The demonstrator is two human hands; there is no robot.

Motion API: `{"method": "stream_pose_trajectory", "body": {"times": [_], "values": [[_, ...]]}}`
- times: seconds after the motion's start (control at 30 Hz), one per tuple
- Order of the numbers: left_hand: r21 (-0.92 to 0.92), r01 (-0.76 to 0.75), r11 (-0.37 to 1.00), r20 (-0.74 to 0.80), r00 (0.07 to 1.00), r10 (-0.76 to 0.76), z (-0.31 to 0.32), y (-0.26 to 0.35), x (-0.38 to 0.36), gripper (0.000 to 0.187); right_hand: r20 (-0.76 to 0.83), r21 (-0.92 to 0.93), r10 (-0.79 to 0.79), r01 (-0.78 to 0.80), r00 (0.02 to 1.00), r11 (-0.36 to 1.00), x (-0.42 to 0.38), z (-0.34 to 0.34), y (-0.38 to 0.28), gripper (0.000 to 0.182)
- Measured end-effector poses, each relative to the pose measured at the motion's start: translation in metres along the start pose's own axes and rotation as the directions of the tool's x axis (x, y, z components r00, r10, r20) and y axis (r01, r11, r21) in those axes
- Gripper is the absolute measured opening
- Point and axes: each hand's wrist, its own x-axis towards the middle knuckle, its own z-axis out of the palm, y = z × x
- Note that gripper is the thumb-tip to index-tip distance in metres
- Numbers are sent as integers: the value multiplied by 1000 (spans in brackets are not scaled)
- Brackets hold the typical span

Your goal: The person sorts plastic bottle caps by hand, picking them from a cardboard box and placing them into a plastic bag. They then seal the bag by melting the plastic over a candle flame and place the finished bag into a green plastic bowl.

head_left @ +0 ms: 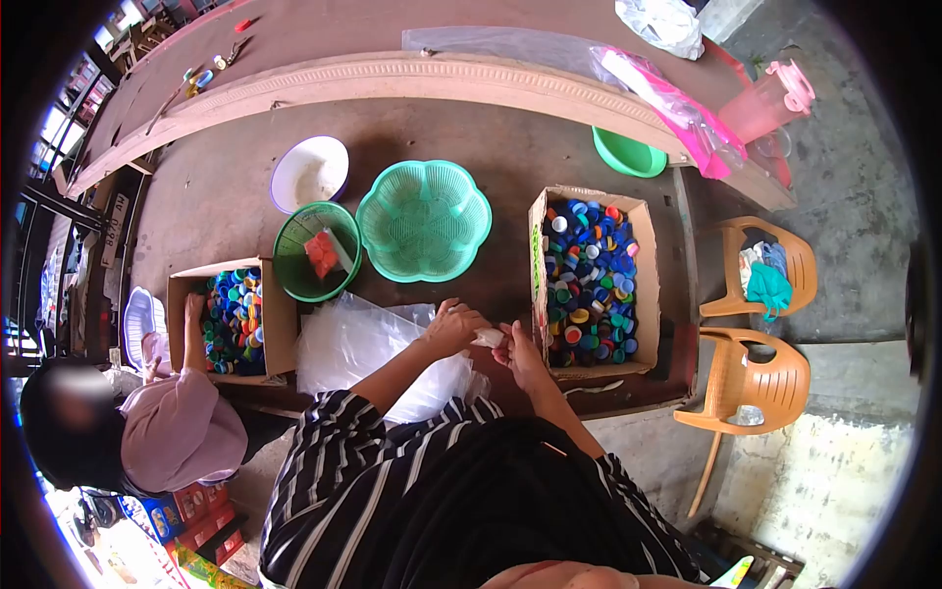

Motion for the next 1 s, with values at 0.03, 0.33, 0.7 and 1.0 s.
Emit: {"method": "stream_pose_trajectory", "body": {"times": [0.03,0.33,0.7,1.0], "values": [[-103,33,994,9,999,-32,-8,-4,-1,42,2,-4,-19,19,1000,1000,-6,4,-6,54],[-484,142,864,-235,930,-284,-130,-81,11,37,212,-423,-591,619,778,662,-64,29,-73,42],[320,522,791,-525,792,-311,-129,-195,99,22,352,-870,-813,482,464,-102,-55,12,-78,38],[260,420,869,-440,853,-281,-135,-210,95,28,354,-903,-797,401,489,-156,-51,15,-70,41]]}}
